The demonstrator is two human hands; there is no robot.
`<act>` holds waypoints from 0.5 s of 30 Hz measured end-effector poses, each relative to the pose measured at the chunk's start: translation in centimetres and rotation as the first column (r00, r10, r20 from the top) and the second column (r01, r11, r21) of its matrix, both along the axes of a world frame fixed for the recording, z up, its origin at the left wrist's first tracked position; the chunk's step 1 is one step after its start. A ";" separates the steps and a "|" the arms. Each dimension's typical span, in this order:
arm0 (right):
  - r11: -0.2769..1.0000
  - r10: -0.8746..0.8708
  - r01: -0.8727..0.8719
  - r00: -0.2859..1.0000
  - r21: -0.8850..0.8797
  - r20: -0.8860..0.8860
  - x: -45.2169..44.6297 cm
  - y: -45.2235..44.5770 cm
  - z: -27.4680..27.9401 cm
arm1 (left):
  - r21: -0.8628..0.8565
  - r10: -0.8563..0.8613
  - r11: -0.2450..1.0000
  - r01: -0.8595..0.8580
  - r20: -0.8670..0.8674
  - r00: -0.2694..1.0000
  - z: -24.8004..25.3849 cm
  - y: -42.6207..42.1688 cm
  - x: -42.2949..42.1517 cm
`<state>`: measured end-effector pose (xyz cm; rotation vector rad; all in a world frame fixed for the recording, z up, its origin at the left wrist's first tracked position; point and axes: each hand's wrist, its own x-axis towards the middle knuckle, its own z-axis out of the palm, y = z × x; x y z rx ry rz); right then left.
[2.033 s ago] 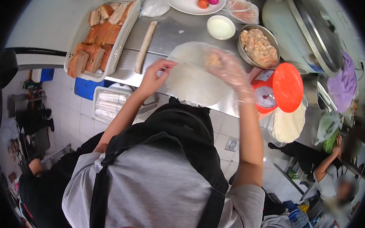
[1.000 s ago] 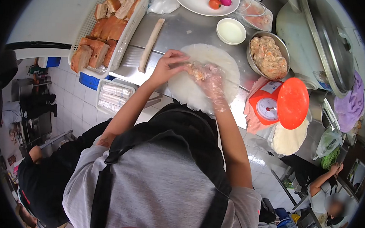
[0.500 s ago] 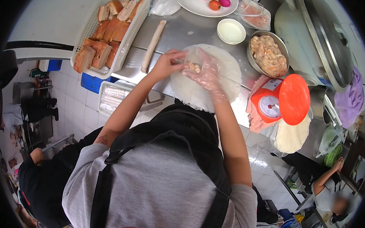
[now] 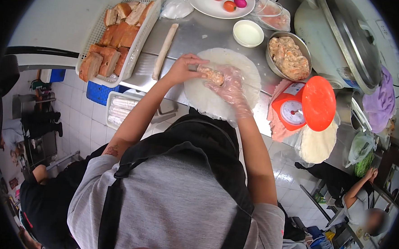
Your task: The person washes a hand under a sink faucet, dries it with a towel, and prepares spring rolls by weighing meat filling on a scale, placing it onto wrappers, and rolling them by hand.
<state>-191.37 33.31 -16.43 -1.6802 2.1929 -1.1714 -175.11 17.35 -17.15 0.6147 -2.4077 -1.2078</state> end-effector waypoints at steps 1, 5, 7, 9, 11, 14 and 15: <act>0.999 0.007 -0.006 1.000 0.048 -0.017 0.0 0.0 -1.0 | 0.018 -0.009 1.000 0.009 0.012 1.000 0.6 0.1 0.1; 0.996 0.001 -0.006 0.998 0.084 0.060 -0.6 0.0 -3.6 | -0.184 0.009 0.983 0.027 0.193 0.981 1.8 1.1 -0.3; 0.993 0.000 -0.016 0.991 0.117 0.134 -1.0 0.3 -3.5 | -0.135 0.012 0.991 0.020 0.235 0.972 1.8 0.9 -0.6; 0.981 0.036 -0.057 0.993 0.186 0.115 -1.1 -0.2 -2.5 | -0.140 -0.007 0.989 0.037 0.206 0.979 1.5 0.5 -0.3; 0.948 0.107 -0.104 0.994 0.301 0.007 -1.5 -0.6 -1.2 | -0.051 -0.041 0.998 0.049 0.145 0.989 1.1 -0.1 0.0; 0.954 0.063 -0.021 0.989 0.298 -0.132 0.7 -1.9 1.7 | 0.192 -0.116 0.976 0.105 0.048 0.992 -0.3 -1.5 0.6; 0.954 0.059 -0.017 0.990 0.299 -0.130 0.7 -1.8 1.7 | 0.246 -0.147 0.960 0.131 0.047 0.988 -1.2 -1.9 0.6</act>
